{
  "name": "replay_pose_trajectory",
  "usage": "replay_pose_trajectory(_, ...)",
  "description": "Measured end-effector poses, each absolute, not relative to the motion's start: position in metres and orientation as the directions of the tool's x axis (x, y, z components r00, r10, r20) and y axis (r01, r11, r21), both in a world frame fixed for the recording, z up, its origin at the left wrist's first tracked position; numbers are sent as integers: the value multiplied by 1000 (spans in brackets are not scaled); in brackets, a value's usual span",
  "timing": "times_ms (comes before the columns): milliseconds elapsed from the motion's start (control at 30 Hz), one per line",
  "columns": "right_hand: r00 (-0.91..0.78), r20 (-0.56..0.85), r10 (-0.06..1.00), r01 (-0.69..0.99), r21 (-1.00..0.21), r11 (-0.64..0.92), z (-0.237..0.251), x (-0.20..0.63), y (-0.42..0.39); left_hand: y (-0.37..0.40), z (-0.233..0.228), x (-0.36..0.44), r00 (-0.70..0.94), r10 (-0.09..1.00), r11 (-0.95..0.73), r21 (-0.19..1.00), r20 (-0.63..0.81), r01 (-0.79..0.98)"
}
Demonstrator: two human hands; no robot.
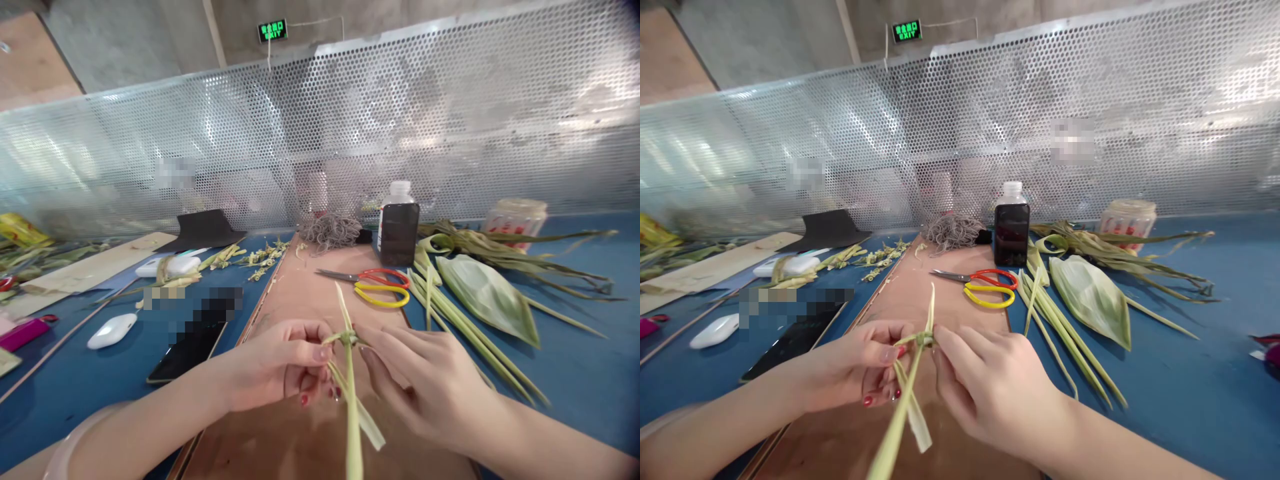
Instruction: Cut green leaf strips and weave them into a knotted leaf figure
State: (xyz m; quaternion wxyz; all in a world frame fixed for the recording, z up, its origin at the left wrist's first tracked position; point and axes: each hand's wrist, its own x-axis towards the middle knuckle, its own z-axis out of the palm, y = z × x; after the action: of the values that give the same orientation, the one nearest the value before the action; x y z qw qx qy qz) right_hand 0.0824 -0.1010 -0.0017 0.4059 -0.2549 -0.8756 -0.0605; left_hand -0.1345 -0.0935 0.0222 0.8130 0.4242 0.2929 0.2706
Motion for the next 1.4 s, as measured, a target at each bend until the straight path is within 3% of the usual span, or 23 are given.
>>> replay_pose_trajectory(167,-478,618,624,532,-361,766,2,77,-107,-90,22,-132,653,712,476,862,-259,-177)
replay_pose_trajectory(300,-454,497,740,532,-515,672,0,74,-108,-90,22,-134,660,706,480,859,-256,-180)
replay_pose_trajectory(567,-411,328,850,387,-782,489,7,72,-108,-90,23,-137,684,683,561,784,-258,-264)
replay_pose_trajectory(800,-388,221,895,349,-863,365,4,70,-103,-88,19,-139,681,688,583,751,-252,-311)
replay_pose_trajectory(967,-388,357,850,387,-774,502,3,70,-104,-88,20,-138,670,689,592,748,-276,-300)
replay_pose_trajectory(1200,-460,612,643,498,-421,758,-11,74,-102,-90,18,-134,645,723,413,903,-245,-121)
replay_pose_trajectory(1300,-485,681,548,537,-263,802,-13,75,-99,-92,18,-133,640,731,347,936,-235,-53)
replay_pose_trajectory(1400,-477,706,524,572,-204,794,-11,76,-98,-94,20,-131,611,759,317,947,-226,-43)
